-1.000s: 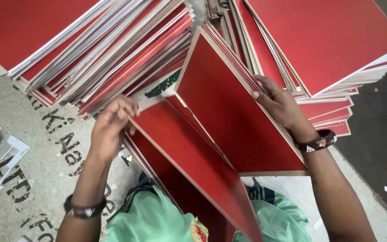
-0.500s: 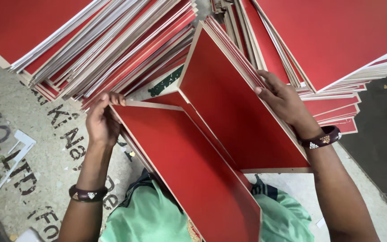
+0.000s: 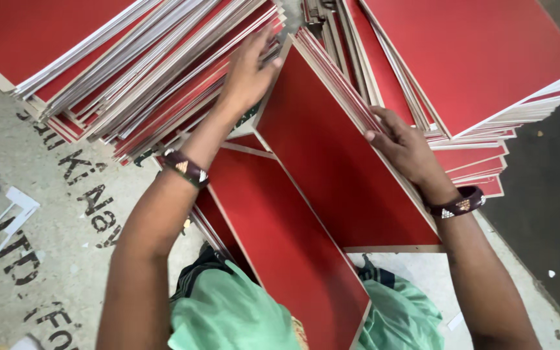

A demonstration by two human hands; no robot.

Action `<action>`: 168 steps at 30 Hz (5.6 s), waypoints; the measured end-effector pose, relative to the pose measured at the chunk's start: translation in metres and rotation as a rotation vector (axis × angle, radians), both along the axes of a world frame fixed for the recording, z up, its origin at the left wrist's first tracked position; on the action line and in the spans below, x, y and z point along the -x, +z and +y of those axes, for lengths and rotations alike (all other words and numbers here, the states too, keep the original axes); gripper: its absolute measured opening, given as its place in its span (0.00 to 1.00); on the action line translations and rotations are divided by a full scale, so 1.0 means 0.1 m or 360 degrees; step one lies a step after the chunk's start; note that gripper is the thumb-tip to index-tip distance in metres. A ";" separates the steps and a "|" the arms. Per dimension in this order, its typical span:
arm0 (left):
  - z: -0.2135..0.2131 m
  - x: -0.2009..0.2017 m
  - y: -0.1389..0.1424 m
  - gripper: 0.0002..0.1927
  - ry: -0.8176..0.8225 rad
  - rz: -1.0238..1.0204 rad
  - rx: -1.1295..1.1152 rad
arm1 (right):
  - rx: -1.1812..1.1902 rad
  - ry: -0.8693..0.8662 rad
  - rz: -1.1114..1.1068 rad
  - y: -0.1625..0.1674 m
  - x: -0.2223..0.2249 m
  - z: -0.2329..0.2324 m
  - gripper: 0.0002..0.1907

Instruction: The person sits on the floor and repeatedly picks up red-covered book covers, opens them to check the interior, and stacks them into a neat pile. The person handles the covers one at a time, aligning them before placing them on the growing stack.

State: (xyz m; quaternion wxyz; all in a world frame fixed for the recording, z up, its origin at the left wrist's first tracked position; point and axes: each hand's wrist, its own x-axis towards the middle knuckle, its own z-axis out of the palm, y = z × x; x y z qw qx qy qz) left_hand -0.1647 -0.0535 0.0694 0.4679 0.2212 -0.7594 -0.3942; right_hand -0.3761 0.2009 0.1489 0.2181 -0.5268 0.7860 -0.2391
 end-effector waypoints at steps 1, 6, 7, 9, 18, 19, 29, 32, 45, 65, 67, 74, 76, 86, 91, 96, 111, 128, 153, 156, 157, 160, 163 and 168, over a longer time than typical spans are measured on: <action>-0.07 0.10 0.01 0.27 0.0001 -0.0073 -0.0137 | 0.0034 0.0021 -0.0008 0.01 -0.02 0.00 0.29; -0.13 0.20 0.00 0.18 0.0170 -0.0324 -0.0463 | -0.0057 -0.0009 0.0025 0.04 -0.11 0.01 0.31; -0.13 0.17 -0.02 0.18 0.0172 -0.0298 -0.0537 | -0.0063 -0.0018 0.0020 0.04 -0.13 0.01 0.31; -0.11 0.10 -0.05 0.17 0.0180 -0.0244 -0.0686 | -0.0077 -0.0031 0.0009 0.04 -0.15 0.01 0.32; -0.06 -0.30 -0.25 0.12 -0.0002 0.0145 -0.0872 | -0.0038 0.0013 -0.0097 0.01 -0.14 0.04 0.32; -0.05 -0.39 -0.27 0.11 -0.0059 0.0214 -0.0924 | -0.0035 0.0010 -0.0089 0.01 -0.13 0.03 0.31; 0.26 -1.27 -0.30 0.14 0.0200 -0.0336 -0.0893 | 0.0048 0.0055 0.0072 -0.03 0.04 0.00 0.29; 0.40 -1.52 -0.23 0.15 0.0400 -0.0574 -0.0716 | 0.0086 0.0097 0.0076 -0.05 0.05 0.03 0.29; 1.01 -1.92 0.15 0.16 0.0288 -0.0289 -0.1266 | 0.0081 0.0112 0.0047 0.00 0.01 0.05 0.29; 1.21 -0.86 0.51 0.12 -0.0247 -0.0425 0.0034 | 0.0073 0.0117 -0.0137 -0.03 0.03 0.13 0.29; 1.24 -0.64 0.58 0.16 -0.0263 -0.0416 0.0428 | 0.0101 0.0131 -0.0121 -0.04 0.04 0.12 0.29; 1.30 -0.20 0.45 0.32 -0.0170 -0.0711 0.1100 | 0.0118 0.0120 -0.0221 -0.06 -0.10 0.11 0.27; 1.29 -0.21 0.38 0.33 -0.0163 -0.0764 0.1071 | 0.0079 0.0090 -0.0215 -0.05 -0.17 0.12 0.27; 1.24 -0.22 0.27 0.30 -0.0179 -0.0744 0.0971 | 0.0137 0.0053 -0.0405 -0.08 -0.21 0.09 0.25; 1.25 -0.32 0.28 0.31 -0.0134 -0.0745 0.1031 | 0.0160 0.0089 -0.0424 -0.07 -0.16 0.09 0.26; 1.24 -0.41 0.28 0.18 -0.0039 -0.0649 0.1105 | 0.0067 0.0047 -0.0123 -0.03 -0.22 0.11 0.26; 1.77 -1.25 0.86 0.05 -0.0818 -0.0953 0.1037 | 0.0112 0.0094 -0.0138 -0.03 0.05 0.06 0.26; 1.07 -0.15 0.59 0.27 -0.0244 -0.0694 0.1054 | 0.0065 0.0019 -0.0172 -0.05 -0.06 0.06 0.29; 1.17 -0.63 0.33 0.09 -0.0122 -0.0954 0.1419 | 0.0303 0.0258 -0.0072 -0.19 -0.08 0.11 0.25; 1.19 -0.92 0.39 0.08 -0.0524 -0.1215 0.1104 | 0.0265 0.0213 -0.0100 -0.16 -0.01 0.10 0.25; 1.23 -1.04 0.41 0.07 -0.0534 -0.1174 0.1046 | 0.0200 0.0157 -0.0085 -0.14 0.02 0.09 0.25; 1.36 -1.42 0.53 0.06 -0.0506 -0.1013 0.0915 | 0.0083 0.0065 -0.0071 -0.11 0.06 0.08 0.26; 1.45 -1.79 0.75 0.05 -0.0612 -0.0860 0.0775 | 0.0116 0.0099 -0.0121 -0.10 0.06 0.07 0.27; 1.32 -1.80 0.98 0.20 -0.0920 -0.0746 0.0475 | 0.0079 0.0064 -0.0214 -0.10 0.07 0.06 0.27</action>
